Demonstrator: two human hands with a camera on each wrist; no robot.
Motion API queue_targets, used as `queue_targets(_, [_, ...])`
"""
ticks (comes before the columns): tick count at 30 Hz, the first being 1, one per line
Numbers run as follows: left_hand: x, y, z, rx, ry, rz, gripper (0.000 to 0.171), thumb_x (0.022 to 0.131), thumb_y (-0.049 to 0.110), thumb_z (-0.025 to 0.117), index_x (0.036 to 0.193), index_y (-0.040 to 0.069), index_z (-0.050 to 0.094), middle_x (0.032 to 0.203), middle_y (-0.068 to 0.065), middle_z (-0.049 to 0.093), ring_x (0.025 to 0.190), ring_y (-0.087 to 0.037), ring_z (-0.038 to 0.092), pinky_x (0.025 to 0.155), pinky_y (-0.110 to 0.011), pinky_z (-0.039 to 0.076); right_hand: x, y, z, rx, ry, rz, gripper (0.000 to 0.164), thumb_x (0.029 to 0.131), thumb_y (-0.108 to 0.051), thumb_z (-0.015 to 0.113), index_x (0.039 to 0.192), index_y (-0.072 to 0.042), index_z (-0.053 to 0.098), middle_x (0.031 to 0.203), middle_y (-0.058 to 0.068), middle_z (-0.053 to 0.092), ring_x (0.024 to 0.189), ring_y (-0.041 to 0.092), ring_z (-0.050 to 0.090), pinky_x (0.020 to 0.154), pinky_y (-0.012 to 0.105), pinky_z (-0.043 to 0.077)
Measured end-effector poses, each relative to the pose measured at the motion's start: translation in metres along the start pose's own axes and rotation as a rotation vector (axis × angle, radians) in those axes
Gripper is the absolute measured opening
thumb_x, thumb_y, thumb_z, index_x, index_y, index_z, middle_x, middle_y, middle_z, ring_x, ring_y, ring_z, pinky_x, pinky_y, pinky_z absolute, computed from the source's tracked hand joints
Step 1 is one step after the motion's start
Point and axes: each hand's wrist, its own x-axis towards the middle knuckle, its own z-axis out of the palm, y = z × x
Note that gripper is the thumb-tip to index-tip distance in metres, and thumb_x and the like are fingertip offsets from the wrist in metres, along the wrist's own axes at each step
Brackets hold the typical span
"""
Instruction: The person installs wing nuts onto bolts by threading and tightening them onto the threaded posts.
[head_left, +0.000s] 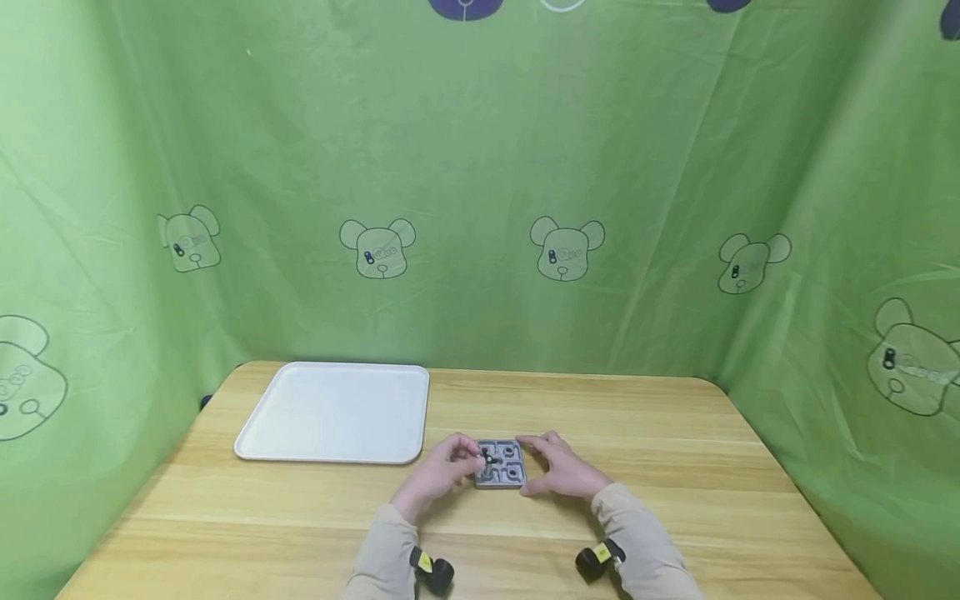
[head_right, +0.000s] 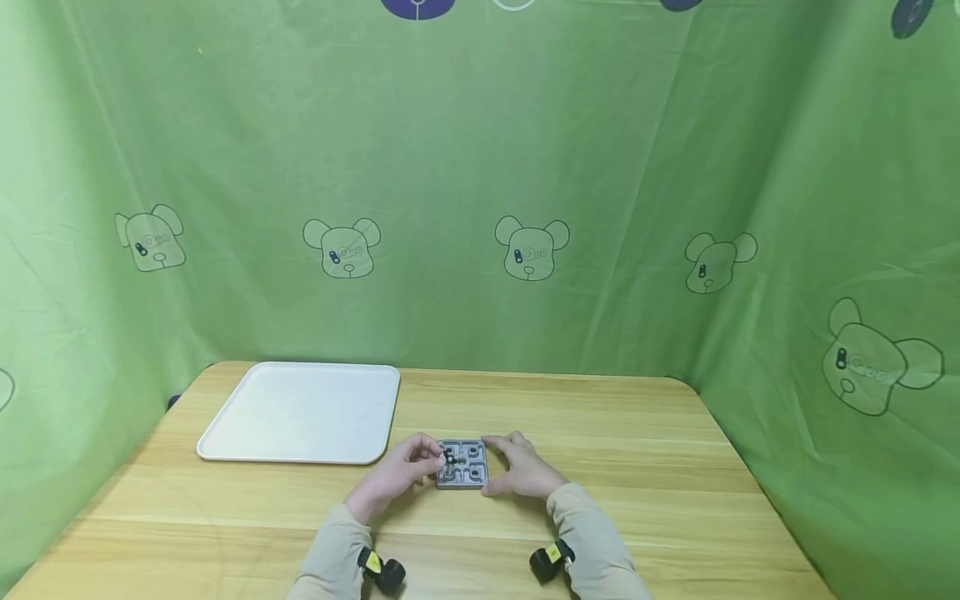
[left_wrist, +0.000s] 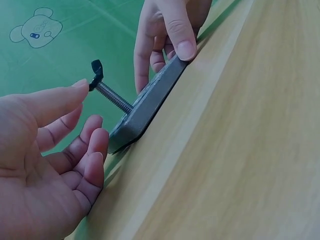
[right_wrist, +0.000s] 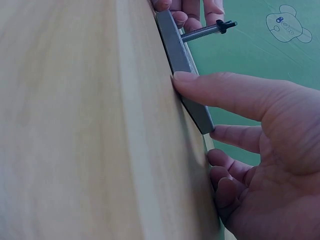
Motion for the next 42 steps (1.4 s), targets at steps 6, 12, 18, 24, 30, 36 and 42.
queue_targets(6, [-0.0001,0.0004,-0.0008,0.001,-0.016,0.004,0.024,0.086,0.016,0.07,0.103,0.003,0.06,0.093,-0.005,0.062,0.078,-0.015,0.053,0.062,-0.024,0.044,0.0001,-0.0005,-0.0001,0.006,-0.002,0.0,0.088,0.066,-0.025,0.085,0.143,-0.009,0.046,0.118,0.014,0.048,0.111,0.028,0.049,0.103,0.062,0.037])
queue_targets(12, [-0.0001,0.0015,0.0002,0.037,-0.015,0.002,0.025,0.084,0.017,0.072,0.106,0.007,0.063,0.096,-0.006,0.064,0.081,-0.013,0.055,0.065,-0.026,0.045,0.0004,-0.0001,-0.0004,0.008,-0.005,-0.003,0.088,0.066,-0.025,0.085,0.143,-0.009,0.045,0.119,0.014,0.048,0.112,0.028,0.049,0.103,0.062,0.037])
queue_targets(18, [0.0011,0.0009,0.0011,0.047,-0.015,0.018,0.025,0.083,0.015,0.073,0.106,0.008,0.065,0.097,-0.008,0.064,0.084,-0.014,0.054,0.067,-0.027,0.044,0.0008,0.0001,-0.0007,0.007,-0.007,-0.002,0.088,0.067,-0.026,0.085,0.143,-0.009,0.046,0.119,0.013,0.048,0.111,0.027,0.049,0.103,0.061,0.037])
queue_targets(24, [0.0008,0.0014,0.0018,0.049,-0.023,0.026,0.024,0.085,0.016,0.072,0.107,0.009,0.066,0.097,-0.008,0.064,0.081,-0.014,0.053,0.063,-0.026,0.043,0.0014,0.0006,-0.0001,0.008,-0.008,-0.003,0.088,0.067,-0.026,0.085,0.143,-0.008,0.045,0.119,0.014,0.048,0.112,0.028,0.049,0.103,0.061,0.037])
queue_targets(30, [0.0008,0.0022,0.0033,0.059,-0.022,0.033,0.021,0.088,0.017,0.069,0.107,0.008,0.067,0.094,-0.008,0.064,0.078,-0.015,0.052,0.062,-0.026,0.044,0.0024,0.001,0.0003,0.015,-0.005,0.004,0.089,0.066,-0.026,0.085,0.144,-0.009,0.045,0.119,0.013,0.048,0.113,0.028,0.049,0.103,0.061,0.037])
queue_targets(36, [0.0024,0.0008,0.0046,0.056,-0.022,0.031,0.021,0.089,0.017,0.067,0.108,0.009,0.067,0.095,-0.007,0.065,0.079,-0.015,0.053,0.061,-0.026,0.045,0.0019,0.0007,0.0,0.017,-0.007,0.0,0.088,0.067,-0.025,0.085,0.144,-0.008,0.045,0.12,0.014,0.048,0.114,0.029,0.049,0.103,0.062,0.036])
queue_targets(42, [0.002,0.0005,0.005,0.054,-0.021,0.025,0.021,0.09,0.017,0.066,0.11,0.01,0.068,0.101,-0.009,0.065,0.079,-0.017,0.053,0.06,-0.025,0.044,0.0028,0.0022,0.0007,0.015,-0.006,0.002,0.089,0.066,-0.025,0.085,0.144,-0.009,0.045,0.119,0.013,0.048,0.113,0.028,0.049,0.103,0.061,0.037])
